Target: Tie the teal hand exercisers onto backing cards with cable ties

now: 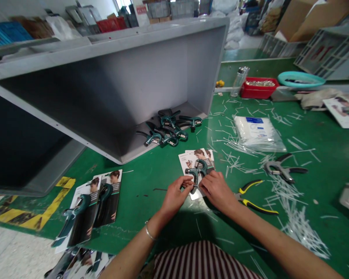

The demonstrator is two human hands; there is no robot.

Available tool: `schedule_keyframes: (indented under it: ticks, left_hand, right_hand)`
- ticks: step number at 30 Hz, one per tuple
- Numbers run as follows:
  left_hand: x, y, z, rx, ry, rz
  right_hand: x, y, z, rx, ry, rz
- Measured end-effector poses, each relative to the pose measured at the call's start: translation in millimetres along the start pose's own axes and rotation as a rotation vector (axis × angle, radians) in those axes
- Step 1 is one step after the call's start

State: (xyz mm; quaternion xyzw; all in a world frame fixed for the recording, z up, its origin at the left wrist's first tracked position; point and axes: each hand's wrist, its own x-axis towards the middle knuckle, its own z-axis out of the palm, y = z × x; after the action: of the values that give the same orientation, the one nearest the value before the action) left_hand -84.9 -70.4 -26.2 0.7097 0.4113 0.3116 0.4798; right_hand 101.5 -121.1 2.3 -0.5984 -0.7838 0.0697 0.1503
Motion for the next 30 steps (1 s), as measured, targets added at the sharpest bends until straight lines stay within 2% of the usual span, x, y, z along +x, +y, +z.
schedule_keyframes:
  ticks: [18, 30]
  left_hand:
    - [-1.0, 4.3, -1.9, 0.109, -0.043, 0.013]
    - [-2.4, 1.1, -6.9, -0.01, -0.008, -0.04]
  right_hand:
    - [6.4, -5.5, -0.1, -0.037, 0.011, -0.112]
    - [4.2, -1.4, -3.1, -0.051, -0.005, -0.108]
